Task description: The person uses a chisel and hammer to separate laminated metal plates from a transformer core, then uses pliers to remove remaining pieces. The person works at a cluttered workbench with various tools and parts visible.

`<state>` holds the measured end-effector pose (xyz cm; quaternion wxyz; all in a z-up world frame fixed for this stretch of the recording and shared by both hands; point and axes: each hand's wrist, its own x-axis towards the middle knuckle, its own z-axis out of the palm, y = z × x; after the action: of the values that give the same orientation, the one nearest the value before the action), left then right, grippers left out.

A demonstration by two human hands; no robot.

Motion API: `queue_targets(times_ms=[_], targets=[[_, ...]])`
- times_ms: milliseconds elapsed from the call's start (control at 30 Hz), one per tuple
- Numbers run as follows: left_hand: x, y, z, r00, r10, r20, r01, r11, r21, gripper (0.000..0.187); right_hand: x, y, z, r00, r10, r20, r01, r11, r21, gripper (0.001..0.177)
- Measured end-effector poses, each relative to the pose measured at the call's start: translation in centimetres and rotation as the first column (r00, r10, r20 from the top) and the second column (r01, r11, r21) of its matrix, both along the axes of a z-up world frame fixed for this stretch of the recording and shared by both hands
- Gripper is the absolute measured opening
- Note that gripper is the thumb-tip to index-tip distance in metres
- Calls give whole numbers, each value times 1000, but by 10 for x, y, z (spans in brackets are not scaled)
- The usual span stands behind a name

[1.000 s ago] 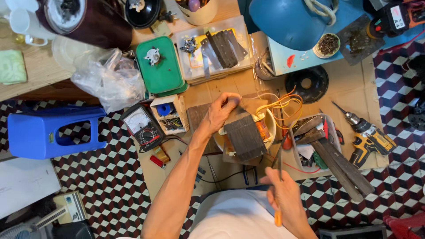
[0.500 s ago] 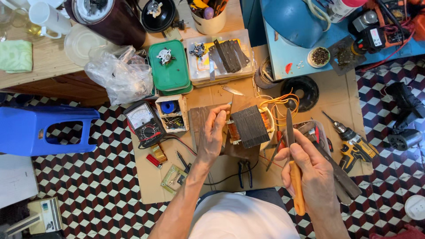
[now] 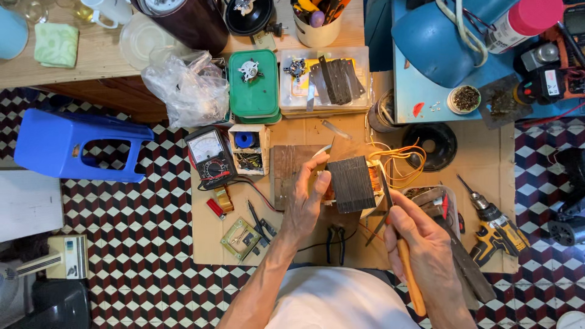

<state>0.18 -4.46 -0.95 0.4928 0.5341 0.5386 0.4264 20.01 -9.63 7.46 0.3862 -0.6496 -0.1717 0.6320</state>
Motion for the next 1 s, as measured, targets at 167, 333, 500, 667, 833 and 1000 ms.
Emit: queue_targets(times_ms=[167,333,500,667,833,1000], targets=[[-2,33,23,976,-209,-54,206,976,-64,58,3,16,-2,999,15,-29,-12,997,77,47],[-4,60,30,874,-486,15,473,843,-254,59,4,17,-5,998,-13,-57,17,997,72,46],[-2,65,22,858,-509,69,511,833,-214,54,1,13,-7,997,-4,-73,10,997,80,47],[-1,61,21,884,-453,113,465,836,-291,56,-4,10,-7,997,43,-61,-36,994,102,48],[3,48,17,906,-346,242,410,859,-307,57,-10,11,-2,991,120,-59,-114,988,106,56],[2,45,2,913,-372,169,400,897,-186,54,-14,11,0,987,147,-63,-141,986,90,61]])
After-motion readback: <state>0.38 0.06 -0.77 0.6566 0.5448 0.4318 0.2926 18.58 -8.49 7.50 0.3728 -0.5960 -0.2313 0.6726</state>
